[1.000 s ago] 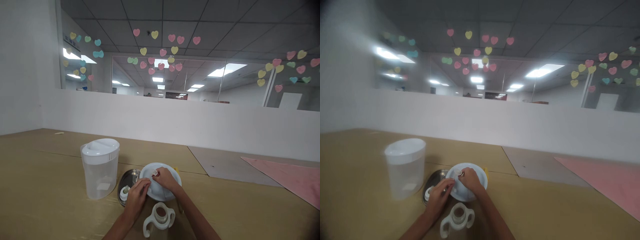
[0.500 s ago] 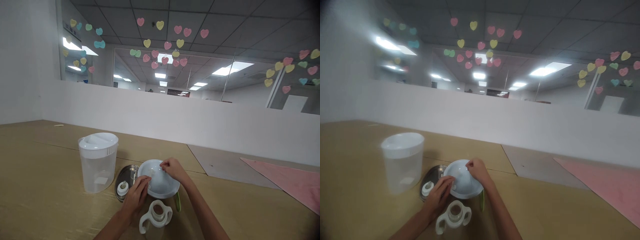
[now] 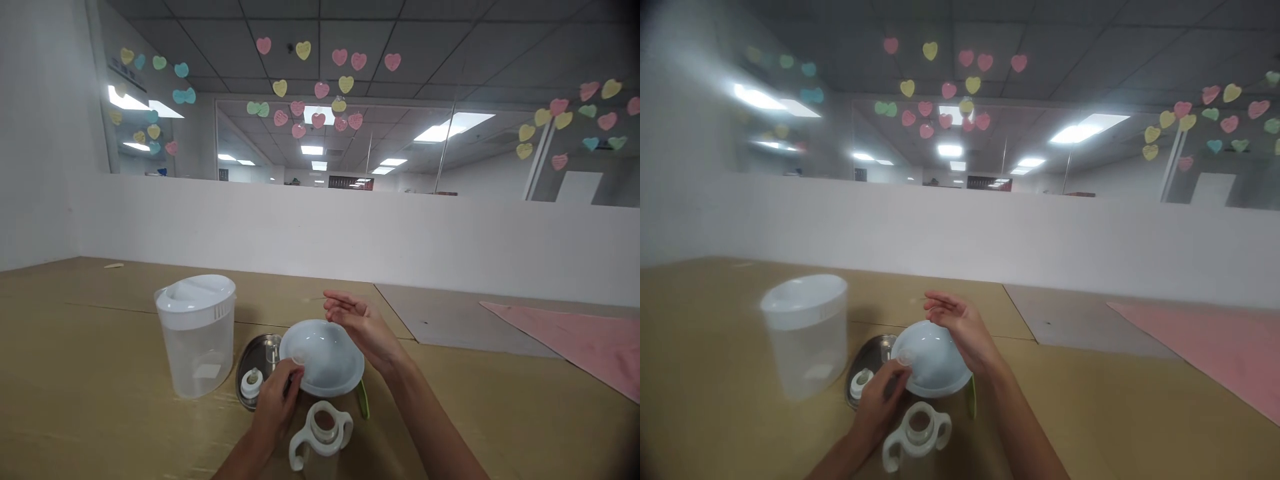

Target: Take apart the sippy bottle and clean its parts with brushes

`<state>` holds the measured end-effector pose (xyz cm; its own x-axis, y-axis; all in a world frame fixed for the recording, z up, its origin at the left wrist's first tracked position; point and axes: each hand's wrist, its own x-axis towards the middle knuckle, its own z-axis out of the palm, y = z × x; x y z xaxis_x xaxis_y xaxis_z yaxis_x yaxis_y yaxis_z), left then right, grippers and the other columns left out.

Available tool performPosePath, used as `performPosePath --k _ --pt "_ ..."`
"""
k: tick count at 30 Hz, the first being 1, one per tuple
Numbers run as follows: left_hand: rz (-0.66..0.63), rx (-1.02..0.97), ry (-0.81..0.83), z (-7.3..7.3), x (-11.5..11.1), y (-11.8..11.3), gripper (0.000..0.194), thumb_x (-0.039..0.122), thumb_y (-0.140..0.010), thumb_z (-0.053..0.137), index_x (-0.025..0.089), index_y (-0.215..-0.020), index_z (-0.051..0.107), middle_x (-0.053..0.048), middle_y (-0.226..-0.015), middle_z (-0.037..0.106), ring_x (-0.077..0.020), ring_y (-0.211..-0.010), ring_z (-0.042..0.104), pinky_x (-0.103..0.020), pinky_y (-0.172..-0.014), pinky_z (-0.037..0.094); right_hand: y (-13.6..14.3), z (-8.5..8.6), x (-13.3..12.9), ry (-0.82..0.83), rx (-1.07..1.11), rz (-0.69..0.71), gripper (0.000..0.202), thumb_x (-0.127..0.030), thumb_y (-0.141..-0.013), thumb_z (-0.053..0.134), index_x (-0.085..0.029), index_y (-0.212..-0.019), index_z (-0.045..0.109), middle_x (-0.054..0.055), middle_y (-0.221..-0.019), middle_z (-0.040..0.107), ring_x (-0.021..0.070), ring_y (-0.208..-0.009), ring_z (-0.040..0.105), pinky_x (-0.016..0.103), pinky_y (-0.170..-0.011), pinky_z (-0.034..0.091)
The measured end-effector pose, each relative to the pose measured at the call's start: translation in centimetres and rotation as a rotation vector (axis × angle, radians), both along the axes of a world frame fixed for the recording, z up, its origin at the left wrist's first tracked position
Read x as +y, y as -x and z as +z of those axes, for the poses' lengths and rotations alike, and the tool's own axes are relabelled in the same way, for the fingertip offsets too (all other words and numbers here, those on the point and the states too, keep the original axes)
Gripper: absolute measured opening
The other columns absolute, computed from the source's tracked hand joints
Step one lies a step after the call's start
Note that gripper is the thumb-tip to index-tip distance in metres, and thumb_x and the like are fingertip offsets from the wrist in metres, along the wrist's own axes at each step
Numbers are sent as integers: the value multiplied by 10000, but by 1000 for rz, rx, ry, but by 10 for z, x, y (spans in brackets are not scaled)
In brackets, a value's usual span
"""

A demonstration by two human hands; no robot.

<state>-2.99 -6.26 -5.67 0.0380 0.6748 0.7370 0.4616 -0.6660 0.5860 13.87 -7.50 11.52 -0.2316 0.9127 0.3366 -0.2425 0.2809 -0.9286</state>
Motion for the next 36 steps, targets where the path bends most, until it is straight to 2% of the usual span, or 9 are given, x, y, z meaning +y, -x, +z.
performPosePath --k 2,5,9,13,16,19,27,36 --pt "-1 1 60 0 -2 0 202 290 -889 423 207 -891 608 -51 -866 703 -187 -791 657 -280 -725 518 5 -1 0 -16 -52 -65 356 -333 -613 768 -169 -921 694 36 -834 654 114 -698 567 270 -730 460" --pt "-22 -10 134 3 -4 -1 200 314 -867 447 215 -878 621 -49 -872 717 -205 -807 666 -311 -730 522 12 -2 -1 -23 -96 -161 412 -514 -662 695 -126 -799 684 40 -693 640 104 -570 545 259 -618 462" --pt "-22 -93 164 4 -5 -2 226 371 -827 511 203 -938 613 -78 -965 711 -242 -916 651 -377 -812 501 19 -6 -7 -128 -183 -263 527 -651 -739 538 -146 -592 575 -4 -477 526 93 -426 475 220 -446 378" --pt "7 -87 98 7 -6 1 249 362 -814 503 195 -929 648 -92 -931 702 -255 -893 634 -395 -807 489 25 -12 -17 -370 -451 -390 554 -589 -873 372 -169 -546 526 -26 -441 443 83 -428 425 209 -460 333" --pt "2 -80 109 12 -7 1 252 349 -822 481 186 -891 661 -96 -908 695 -255 -861 625 -387 -770 490 31 -18 -19 -560 -717 -371 522 -483 -928 311 -175 -565 525 -23 -477 467 89 -471 453 217 -528 334" --pt "-24 -81 126 14 -8 1 253 341 -835 467 179 -873 658 -92 -897 692 -247 -847 622 -377 -758 485 34 -23 -15 -662 -892 -345 473 -392 -949 288 -180 -608 538 -20 -516 500 96 -508 471 223 -554 316" --pt "-26 -65 133 11 -8 -2 284 393 -822 470 177 -834 654 -82 -849 689 -252 -813 607 -385 -746 480 35 -27 -11 -641 -1049 -300 447 -337 -966 291 -178 -644 557 -18 -541 535 103 -532 496 233 -564 315" --pt "-13 -100 148 13 -7 -1 372 494 -834 469 186 -823 676 -86 -859 706 -252 -811 624 -370 -732 496 33 -18 -13 -637 -1212 -338 392 -281 -966 328 -172 -681 574 6 -612 607 124 -593 551 242 -587 323"
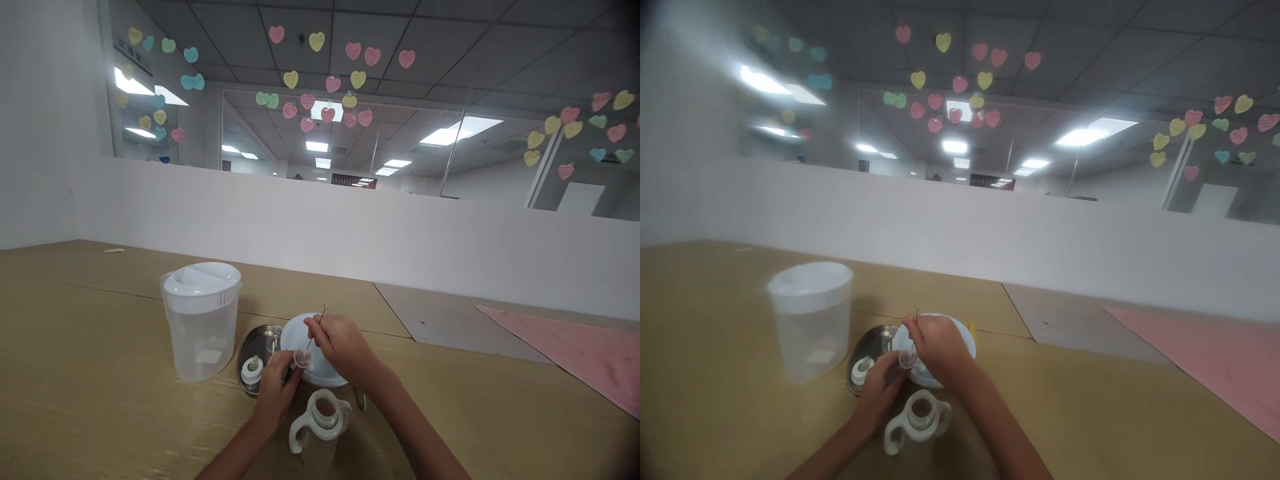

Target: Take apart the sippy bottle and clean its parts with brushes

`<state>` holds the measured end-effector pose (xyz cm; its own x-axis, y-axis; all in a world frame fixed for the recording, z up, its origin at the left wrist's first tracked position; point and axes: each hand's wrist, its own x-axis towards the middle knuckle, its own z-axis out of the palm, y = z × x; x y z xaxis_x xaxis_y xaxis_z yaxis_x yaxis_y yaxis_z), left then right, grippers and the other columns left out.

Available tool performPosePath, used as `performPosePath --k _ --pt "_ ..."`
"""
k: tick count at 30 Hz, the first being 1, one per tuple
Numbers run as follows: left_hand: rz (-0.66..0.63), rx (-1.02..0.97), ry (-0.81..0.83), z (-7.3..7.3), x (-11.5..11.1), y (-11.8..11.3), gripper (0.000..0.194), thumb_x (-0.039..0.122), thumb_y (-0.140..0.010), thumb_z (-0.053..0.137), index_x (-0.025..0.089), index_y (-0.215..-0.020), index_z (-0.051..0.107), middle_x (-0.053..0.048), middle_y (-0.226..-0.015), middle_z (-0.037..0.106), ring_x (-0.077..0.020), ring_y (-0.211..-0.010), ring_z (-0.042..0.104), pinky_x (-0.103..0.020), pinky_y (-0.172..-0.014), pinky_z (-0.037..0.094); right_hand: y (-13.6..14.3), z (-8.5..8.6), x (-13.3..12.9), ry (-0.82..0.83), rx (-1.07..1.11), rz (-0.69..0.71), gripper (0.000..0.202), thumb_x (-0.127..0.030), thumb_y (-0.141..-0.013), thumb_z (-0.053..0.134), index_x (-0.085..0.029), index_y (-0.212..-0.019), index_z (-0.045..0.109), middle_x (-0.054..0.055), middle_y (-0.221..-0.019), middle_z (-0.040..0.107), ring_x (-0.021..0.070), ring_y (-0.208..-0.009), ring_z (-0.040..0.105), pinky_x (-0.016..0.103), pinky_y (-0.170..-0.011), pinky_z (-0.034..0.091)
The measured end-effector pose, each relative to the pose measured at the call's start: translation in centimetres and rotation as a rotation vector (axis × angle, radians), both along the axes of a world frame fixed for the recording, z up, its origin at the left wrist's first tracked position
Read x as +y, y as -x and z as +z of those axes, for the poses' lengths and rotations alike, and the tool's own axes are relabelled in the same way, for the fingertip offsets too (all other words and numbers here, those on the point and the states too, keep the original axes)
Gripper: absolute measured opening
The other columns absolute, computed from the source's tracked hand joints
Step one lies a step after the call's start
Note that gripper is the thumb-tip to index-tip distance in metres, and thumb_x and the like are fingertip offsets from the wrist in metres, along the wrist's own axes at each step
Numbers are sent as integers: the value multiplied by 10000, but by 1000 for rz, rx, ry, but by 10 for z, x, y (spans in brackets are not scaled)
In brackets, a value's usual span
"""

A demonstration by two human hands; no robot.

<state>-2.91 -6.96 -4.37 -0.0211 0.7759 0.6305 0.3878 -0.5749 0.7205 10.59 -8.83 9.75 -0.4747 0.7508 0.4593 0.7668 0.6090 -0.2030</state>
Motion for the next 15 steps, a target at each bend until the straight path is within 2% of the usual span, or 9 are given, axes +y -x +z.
performPosePath --k 3,6,10,12,15 --pt "0 -22 8 0 1 1 370 494 -827 485 185 -861 686 -90 -872 712 -253 -815 632 -370 -736 500 -2 -2 2 -15 -47 5 395 -258 -972 312 -168 -696 580 16 -641 629 129 -606 571 248 -597 335" --pt "-9 -13 22 0 -1 0 325 458 -832 499 192 -871 682 -79 -877 710 -249 -826 626 -373 -760 492 -2 -12 7 -82 -135 58 365 -226 -969 317 -163 -741 594 38 -681 640 136 -629 580 256 -602 343" --pt "-32 14 52 0 -3 -2 299 446 -831 501 208 -798 679 -67 -853 707 -263 -860 613 -411 -821 471 1 -28 12 -151 -360 154 265 -145 -932 361 -141 -864 618 69 -733 647 156 -656 571 266 -584 336" --pt "-49 15 59 0 -3 -2 313 457 -826 498 209 -782 684 -70 -865 712 -270 -875 612 -442 -869 448 3 -31 12 -160 -465 181 224 -119 -902 395 -124 -930 618 84 -769 654 165 -655 557 269 -557 313" --pt "-60 -7 79 0 -1 -2 312 446 -819 506 194 -824 690 -75 -882 711 -267 -869 617 -443 -858 455 4 -24 6 -102 -377 144 260 -172 -913 400 -149 -786 626 41 -655 616 130 -566 486 258 -522 258"
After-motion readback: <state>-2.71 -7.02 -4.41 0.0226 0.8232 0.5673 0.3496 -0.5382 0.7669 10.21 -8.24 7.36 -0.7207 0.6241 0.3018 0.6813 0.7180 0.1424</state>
